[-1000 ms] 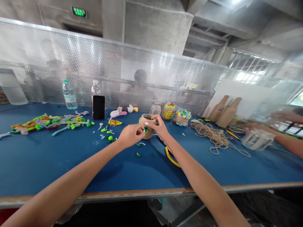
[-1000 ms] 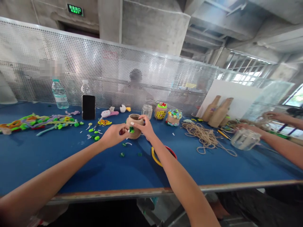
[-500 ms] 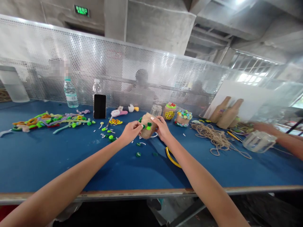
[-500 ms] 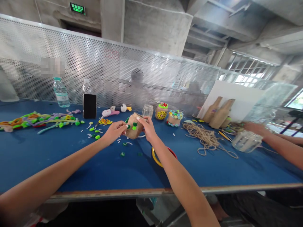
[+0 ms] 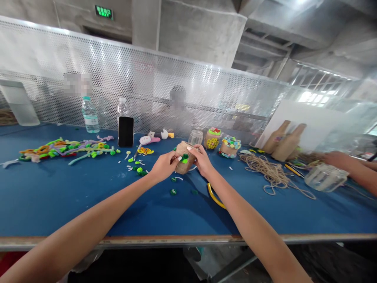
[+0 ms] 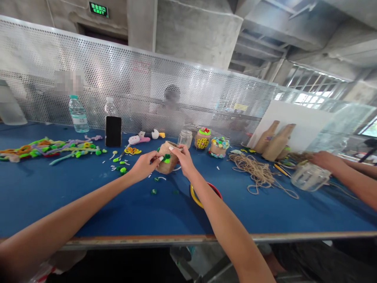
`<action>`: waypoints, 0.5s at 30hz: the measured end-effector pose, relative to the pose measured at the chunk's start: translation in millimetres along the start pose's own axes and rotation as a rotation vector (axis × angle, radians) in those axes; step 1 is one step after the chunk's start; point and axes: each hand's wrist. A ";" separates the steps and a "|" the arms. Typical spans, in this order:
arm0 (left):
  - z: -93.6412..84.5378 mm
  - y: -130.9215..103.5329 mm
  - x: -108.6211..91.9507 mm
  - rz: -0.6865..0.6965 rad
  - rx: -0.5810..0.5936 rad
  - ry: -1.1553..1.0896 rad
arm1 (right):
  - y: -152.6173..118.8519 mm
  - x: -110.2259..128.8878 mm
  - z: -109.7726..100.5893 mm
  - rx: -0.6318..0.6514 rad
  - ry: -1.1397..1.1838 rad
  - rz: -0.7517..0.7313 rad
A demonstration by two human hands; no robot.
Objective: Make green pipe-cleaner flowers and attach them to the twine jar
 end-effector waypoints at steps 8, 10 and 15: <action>-3.3 -3.2 -7.1 -0.012 -0.024 0.145 | -2.1 2.1 1.2 0.027 -0.045 -0.019; -4.3 -4.4 -9.7 -0.022 -0.024 0.184 | -2.0 1.9 1.0 0.034 -0.055 -0.027; -6.8 -7.3 -14.5 -0.056 -0.016 0.268 | -1.5 0.1 0.5 0.054 -0.073 -0.055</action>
Point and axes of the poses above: each hand's wrist, its own y-axis towards the middle knuckle, its own z-axis out of the palm, x = y × z, and after that the axes turned 6 degrees about y, right-handed
